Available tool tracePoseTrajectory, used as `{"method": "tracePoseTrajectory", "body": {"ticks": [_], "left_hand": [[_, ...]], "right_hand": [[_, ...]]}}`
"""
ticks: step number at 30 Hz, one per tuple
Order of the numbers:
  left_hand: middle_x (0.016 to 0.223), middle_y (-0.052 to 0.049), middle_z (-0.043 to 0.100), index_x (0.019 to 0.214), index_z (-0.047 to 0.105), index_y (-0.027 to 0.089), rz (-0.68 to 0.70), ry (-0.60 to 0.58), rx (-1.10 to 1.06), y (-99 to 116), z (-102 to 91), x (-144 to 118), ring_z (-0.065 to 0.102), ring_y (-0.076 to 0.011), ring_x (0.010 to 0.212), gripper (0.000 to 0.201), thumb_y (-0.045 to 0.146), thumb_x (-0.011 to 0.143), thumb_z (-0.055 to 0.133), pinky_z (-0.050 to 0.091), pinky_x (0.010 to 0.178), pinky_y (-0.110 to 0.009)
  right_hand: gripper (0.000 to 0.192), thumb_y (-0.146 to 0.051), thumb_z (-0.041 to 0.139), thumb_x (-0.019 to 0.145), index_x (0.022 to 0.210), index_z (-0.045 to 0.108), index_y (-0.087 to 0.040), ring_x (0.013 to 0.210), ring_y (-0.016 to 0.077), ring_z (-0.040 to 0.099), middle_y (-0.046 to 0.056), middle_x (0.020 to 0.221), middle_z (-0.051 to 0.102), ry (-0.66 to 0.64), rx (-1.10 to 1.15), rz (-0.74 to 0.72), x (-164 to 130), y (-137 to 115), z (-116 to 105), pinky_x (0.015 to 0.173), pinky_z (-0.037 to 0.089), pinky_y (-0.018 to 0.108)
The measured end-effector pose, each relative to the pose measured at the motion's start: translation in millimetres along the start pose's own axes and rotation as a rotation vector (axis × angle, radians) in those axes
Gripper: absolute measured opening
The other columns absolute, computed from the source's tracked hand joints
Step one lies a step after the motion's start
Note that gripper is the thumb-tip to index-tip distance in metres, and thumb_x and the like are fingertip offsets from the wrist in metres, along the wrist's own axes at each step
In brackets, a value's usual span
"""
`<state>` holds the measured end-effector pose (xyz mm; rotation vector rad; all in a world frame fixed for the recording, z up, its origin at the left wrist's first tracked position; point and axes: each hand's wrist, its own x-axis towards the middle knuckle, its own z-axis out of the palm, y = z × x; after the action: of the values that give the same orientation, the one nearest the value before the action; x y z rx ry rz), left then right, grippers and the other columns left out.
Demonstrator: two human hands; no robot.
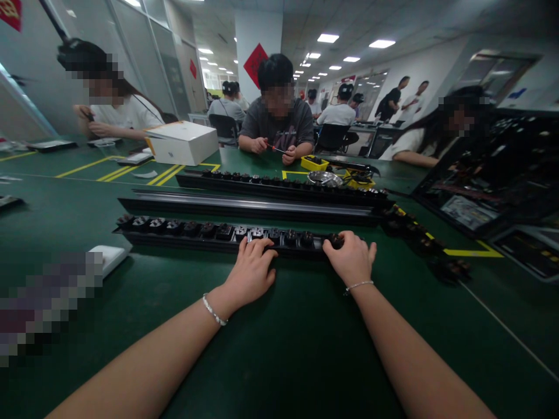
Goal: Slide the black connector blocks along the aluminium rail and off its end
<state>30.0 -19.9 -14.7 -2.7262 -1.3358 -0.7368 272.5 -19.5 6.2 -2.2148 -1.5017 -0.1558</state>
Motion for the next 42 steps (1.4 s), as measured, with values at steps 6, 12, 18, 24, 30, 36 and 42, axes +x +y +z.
{"method": "tracePoseTrajectory", "body": {"ticks": [6,12,18,24,30,36,42], "left_hand": [[0.128,-0.009,0.049,0.109,0.058,0.021,-0.003,-0.015,-0.008,0,-2.9,0,0.040,-0.0280,0.124,0.031,0.023,0.078,0.055,0.018,0.112,-0.058],[0.128,-0.009,0.049,0.109,0.058,0.020,-0.008,-0.015,-0.007,-1,-3.7,-1,0.041,-0.0275,0.124,0.031,0.023,0.078,0.055,0.019,0.112,-0.056],[0.127,-0.009,0.050,0.109,0.058,0.020,0.011,-0.009,-0.010,-2,-3.0,-1,0.041,-0.0268,0.124,0.030,0.024,0.080,0.054,0.019,0.112,-0.054],[0.128,-0.009,0.050,0.109,0.058,0.021,0.009,-0.014,-0.010,-2,-5.0,0,0.041,-0.0267,0.124,0.030,0.025,0.080,0.054,0.020,0.112,-0.054],[0.128,-0.008,0.050,0.108,0.059,0.021,-0.002,-0.027,-0.018,-2,-5.3,0,0.041,-0.0266,0.125,0.029,0.025,0.080,0.054,0.019,0.112,-0.055],[0.128,-0.009,0.050,0.108,0.059,0.021,0.004,-0.015,-0.019,-4,-3.3,0,0.040,-0.0267,0.125,0.029,0.025,0.079,0.055,0.019,0.112,-0.055],[0.128,-0.009,0.050,0.108,0.059,0.020,0.002,-0.012,-0.012,-3,-3.1,0,0.041,-0.0268,0.124,0.030,0.024,0.079,0.055,0.019,0.112,-0.055]], "right_hand": [[0.035,-0.048,0.046,0.075,0.092,0.054,-0.018,0.095,0.0267,0.054,0.009,0.092,0.062,0.004,0.009,0.030,2,4,1,0.104,0.015,0.057],[0.034,-0.047,0.047,0.074,0.093,0.054,-0.019,0.094,0.0271,0.054,0.008,0.092,0.062,0.028,-0.003,0.055,3,9,1,0.102,0.019,0.056],[0.035,-0.046,0.047,0.075,0.095,0.054,-0.019,0.091,0.0268,0.054,0.009,0.094,0.062,0.018,0.015,0.071,5,12,-5,0.082,0.038,0.041],[0.035,-0.047,0.048,0.074,0.094,0.054,-0.020,0.090,0.0261,0.054,0.009,0.095,0.062,0.019,0.033,0.072,4,14,-5,0.077,0.038,0.039],[0.033,-0.045,0.048,0.073,0.093,0.053,-0.020,0.089,0.0262,0.054,0.008,0.094,0.062,0.041,0.044,0.075,5,17,-3,0.074,0.038,0.038],[0.029,-0.044,0.049,0.072,0.088,0.051,-0.020,0.087,0.0252,0.053,0.009,0.092,0.060,0.019,0.096,0.106,7,20,-5,0.071,0.039,0.035],[0.025,-0.041,0.052,0.070,0.084,0.049,-0.021,0.085,0.0244,0.052,0.008,0.088,0.058,0.053,0.156,0.104,8,23,-3,0.071,0.039,0.034]]}}
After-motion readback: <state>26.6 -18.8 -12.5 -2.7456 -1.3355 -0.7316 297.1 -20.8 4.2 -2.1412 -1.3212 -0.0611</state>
